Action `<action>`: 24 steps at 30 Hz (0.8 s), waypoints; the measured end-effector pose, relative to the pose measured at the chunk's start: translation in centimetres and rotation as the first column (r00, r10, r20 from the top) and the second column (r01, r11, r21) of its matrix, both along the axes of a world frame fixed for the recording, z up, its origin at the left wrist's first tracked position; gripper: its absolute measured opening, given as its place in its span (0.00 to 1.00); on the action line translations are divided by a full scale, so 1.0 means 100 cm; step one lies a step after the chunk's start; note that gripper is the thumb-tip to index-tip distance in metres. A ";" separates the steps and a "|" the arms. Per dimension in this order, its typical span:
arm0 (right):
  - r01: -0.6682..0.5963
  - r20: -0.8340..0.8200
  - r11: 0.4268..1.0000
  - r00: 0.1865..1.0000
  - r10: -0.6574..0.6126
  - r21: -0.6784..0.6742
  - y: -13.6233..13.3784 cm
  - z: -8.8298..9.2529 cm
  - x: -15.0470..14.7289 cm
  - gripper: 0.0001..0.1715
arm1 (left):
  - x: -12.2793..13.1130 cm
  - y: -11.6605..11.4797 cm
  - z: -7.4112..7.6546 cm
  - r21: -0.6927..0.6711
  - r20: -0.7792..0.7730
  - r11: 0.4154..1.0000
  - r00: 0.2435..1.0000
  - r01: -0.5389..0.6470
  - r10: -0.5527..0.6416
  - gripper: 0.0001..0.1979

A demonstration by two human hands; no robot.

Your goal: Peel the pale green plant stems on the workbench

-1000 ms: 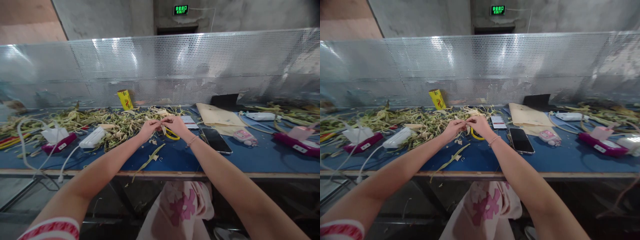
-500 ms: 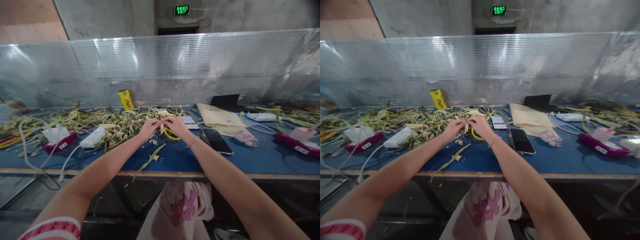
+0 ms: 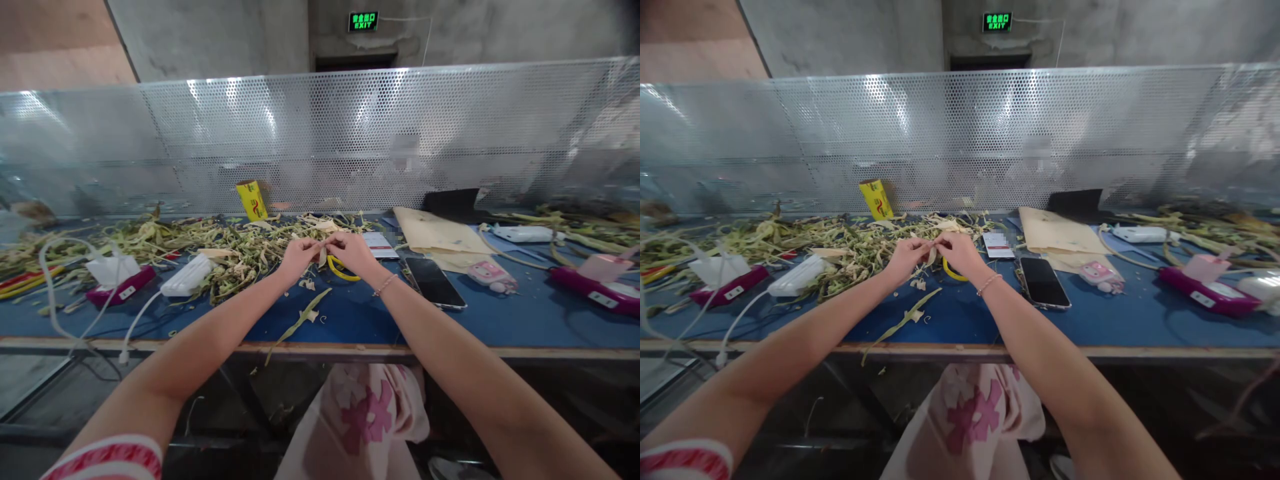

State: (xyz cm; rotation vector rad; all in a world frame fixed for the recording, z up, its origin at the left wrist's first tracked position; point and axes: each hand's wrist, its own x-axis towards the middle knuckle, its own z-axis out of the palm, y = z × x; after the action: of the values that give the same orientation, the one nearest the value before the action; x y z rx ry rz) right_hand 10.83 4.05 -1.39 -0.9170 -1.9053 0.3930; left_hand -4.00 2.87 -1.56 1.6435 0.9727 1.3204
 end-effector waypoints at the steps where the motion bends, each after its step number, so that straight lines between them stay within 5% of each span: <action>1: -0.016 -0.007 1.000 1.000 0.016 -0.026 0.000 0.000 0.001 0.08 | -0.001 0.001 -0.001 -0.027 0.028 0.999 0.999 0.021 -0.020 0.16; 5: -0.129 -0.084 0.973 0.990 0.115 -0.190 -0.004 0.006 0.003 0.07 | -0.004 0.006 -0.004 -0.088 0.046 0.991 0.994 0.102 -0.098 0.17; 9: -0.176 -0.160 0.945 0.978 0.135 -0.275 -0.006 0.008 0.005 0.09 | -0.007 0.006 -0.001 -0.006 -0.084 0.998 0.994 0.065 -0.065 0.17; 14: -0.033 0.003 0.994 0.999 0.033 -0.107 -0.005 0.005 0.002 0.10 | -0.008 0.004 0.005 0.130 -0.265 0.991 0.963 -0.007 0.042 0.15; 24: 0.083 0.133 0.984 0.986 -0.104 0.158 -0.004 0.000 -0.001 0.05 | -0.003 0.002 0.002 0.055 -0.085 0.998 0.995 -0.043 0.047 0.13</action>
State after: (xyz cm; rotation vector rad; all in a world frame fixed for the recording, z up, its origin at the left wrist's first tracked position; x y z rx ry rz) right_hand 10.69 3.68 -1.36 -0.9496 -1.9806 0.1275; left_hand -4.34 3.11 -1.38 1.7398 1.0392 1.3246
